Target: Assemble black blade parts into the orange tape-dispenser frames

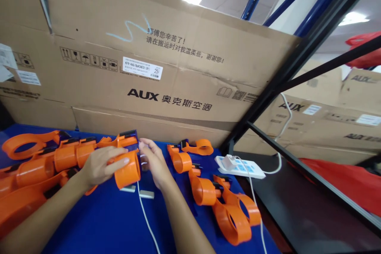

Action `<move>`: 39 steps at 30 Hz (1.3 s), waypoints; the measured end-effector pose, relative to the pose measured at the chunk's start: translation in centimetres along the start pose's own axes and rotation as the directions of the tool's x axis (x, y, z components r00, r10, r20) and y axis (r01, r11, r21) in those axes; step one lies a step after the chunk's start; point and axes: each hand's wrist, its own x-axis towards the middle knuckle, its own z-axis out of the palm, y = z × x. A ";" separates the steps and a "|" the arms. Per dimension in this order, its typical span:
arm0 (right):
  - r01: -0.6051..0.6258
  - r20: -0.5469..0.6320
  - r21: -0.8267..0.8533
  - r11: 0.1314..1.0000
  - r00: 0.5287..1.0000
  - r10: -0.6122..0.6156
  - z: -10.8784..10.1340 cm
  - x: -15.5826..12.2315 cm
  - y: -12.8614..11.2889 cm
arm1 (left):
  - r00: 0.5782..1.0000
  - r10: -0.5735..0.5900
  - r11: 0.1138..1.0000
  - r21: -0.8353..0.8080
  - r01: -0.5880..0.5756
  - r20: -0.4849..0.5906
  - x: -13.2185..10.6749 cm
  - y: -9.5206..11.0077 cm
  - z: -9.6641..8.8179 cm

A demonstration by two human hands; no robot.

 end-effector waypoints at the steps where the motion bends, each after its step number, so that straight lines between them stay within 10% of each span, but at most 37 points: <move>1: 0.002 -0.008 0.011 1.000 1.000 -0.002 -0.2 -0.3 0.2 | 0.993 0.091 0.995 0.037 -0.094 0.075 0.0 0.4 0.2; 4: 0.012 -0.026 0.060 0.998 1.000 -0.011 -1.2 -0.8 1.1 | 0.961 0.235 0.971 0.010 -0.239 0.144 -0.1 2.2 1.0; 7: 0.036 -0.057 0.086 0.996 0.998 -0.031 -2.1 -1.1 1.8 | 0.994 -0.088 0.983 -0.165 0.077 -0.066 -0.4 4.6 2.8; 11: 0.038 -0.049 0.069 0.997 0.998 -0.035 -2.7 -1.5 2.1 | 0.653 -0.754 0.602 -0.472 0.645 -0.069 0.0 7.4 5.6; 14: 0.019 -0.018 0.010 1.000 1.000 -0.019 -2.7 -1.9 1.8 | 0.471 -0.874 0.288 -0.651 0.702 0.121 0.6 7.9 6.7; 19: 0.018 0.033 -0.123 0.992 0.999 -0.014 -2.3 -2.5 1.6 | 0.314 -0.881 -0.105 -0.794 0.599 0.353 1.5 7.6 6.5; 26: 0.103 0.064 -0.331 0.938 0.994 -0.087 -2.2 -2.8 2.1 | 0.250 -0.929 -0.100 -0.836 0.540 0.273 2.2 8.0 6.1; 39: 0.225 0.094 -0.388 0.894 0.974 -0.205 -1.3 -3.7 1.1 | 0.271 -0.944 0.016 -0.796 0.605 0.187 1.3 6.9 5.4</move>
